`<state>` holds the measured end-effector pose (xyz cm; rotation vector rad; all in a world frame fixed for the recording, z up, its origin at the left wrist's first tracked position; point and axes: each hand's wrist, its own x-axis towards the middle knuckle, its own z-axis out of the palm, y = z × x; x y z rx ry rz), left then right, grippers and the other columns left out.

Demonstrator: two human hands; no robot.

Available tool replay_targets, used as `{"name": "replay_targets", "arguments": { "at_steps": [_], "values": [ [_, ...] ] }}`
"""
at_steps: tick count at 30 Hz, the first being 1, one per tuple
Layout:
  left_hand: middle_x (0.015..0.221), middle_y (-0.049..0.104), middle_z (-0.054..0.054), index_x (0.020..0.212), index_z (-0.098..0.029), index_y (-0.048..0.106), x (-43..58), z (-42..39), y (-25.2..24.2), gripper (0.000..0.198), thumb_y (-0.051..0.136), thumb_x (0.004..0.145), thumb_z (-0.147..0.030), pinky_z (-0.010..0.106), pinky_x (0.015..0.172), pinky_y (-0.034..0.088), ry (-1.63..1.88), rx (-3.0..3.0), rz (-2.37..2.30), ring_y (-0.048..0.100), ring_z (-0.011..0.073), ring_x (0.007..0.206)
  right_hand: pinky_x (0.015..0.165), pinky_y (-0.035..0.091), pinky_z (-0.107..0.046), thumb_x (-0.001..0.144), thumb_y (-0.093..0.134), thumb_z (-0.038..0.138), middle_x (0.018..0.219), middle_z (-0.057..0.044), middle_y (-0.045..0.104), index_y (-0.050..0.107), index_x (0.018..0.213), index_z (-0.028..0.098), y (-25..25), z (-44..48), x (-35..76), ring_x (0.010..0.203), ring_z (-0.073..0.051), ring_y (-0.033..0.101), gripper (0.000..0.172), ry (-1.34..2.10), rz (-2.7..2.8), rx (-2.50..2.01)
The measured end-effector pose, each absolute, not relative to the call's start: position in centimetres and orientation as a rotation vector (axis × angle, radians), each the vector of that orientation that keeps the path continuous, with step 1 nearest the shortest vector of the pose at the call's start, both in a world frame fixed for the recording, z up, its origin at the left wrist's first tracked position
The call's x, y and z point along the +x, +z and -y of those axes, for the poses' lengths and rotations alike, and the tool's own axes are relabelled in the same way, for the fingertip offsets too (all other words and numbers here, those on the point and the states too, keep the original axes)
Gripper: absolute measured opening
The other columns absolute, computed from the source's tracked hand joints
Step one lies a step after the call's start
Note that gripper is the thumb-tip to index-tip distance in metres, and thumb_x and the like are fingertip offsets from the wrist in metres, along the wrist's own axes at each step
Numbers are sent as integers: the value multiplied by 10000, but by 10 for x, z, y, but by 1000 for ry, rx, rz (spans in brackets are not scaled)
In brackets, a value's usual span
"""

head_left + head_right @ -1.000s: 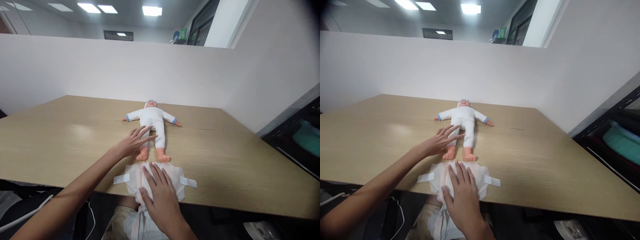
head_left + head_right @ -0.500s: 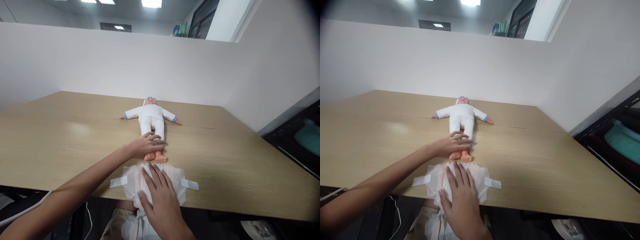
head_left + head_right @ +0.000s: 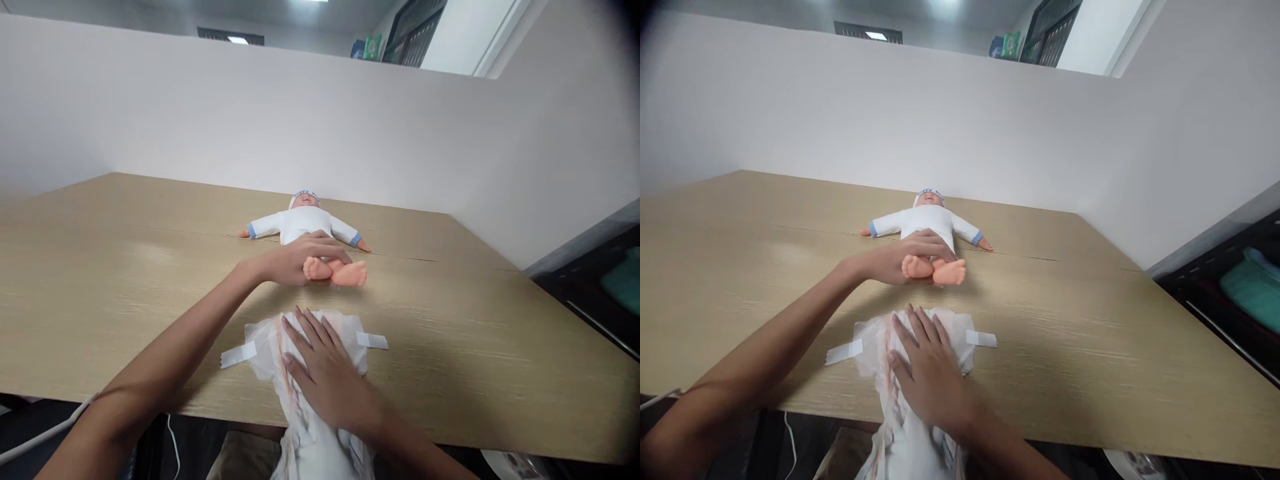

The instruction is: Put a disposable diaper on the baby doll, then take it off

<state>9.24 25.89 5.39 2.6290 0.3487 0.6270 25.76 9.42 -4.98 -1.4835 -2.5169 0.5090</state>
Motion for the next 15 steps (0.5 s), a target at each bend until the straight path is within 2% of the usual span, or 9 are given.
{"name": "replay_targets", "arguments": {
  "at_steps": [5, 11, 13, 15],
  "values": [
    [1144, 749, 44, 1170, -258, 724, 83, -269, 80, 280, 758, 950, -427, 422, 1040, 462, 732, 2559, -372, 619, 260, 1142, 1399, 198, -605, 1161, 418, 461, 1832, -86, 273, 373, 1732, 272, -55, -145, 248, 1721, -277, 195, 603, 424, 2497, -1505],
    [1251, 747, 76, 1231, -226, 713, 72, -280, 94, 368, 795, 941, -438, 397, 1005, 512, 872, 2471, -374, 670, 245, 1115, 1377, 220, -622, 1173, 385, 431, 1809, -177, 318, 403, 1716, 196, -72, -219, 238, 1703, -327, 245, 591, 237, 2504, -1501],
    [1265, 750, 78, 1240, -224, 713, 70, -282, 95, 384, 804, 933, -435, 402, 1018, 526, 867, 2461, -369, 677, 255, 1146, 1357, 235, -651, 1159, 453, 402, 1784, -214, 355, 478, 1664, 165, -76, -245, 236, 1687, -358, 274, 558, 182, 2482, -1476],
    [1286, 747, 68, 1255, -233, 713, 69, -283, 94, 386, 803, 937, -433, 410, 1039, 532, 870, 2458, -378, 675, 260, 1186, 1336, 258, -659, 1134, 538, 373, 1710, -233, 474, 627, 1510, 131, -79, -270, 235, 1632, -384, 369, 456, 187, 2391, -1401]
  ]
}}
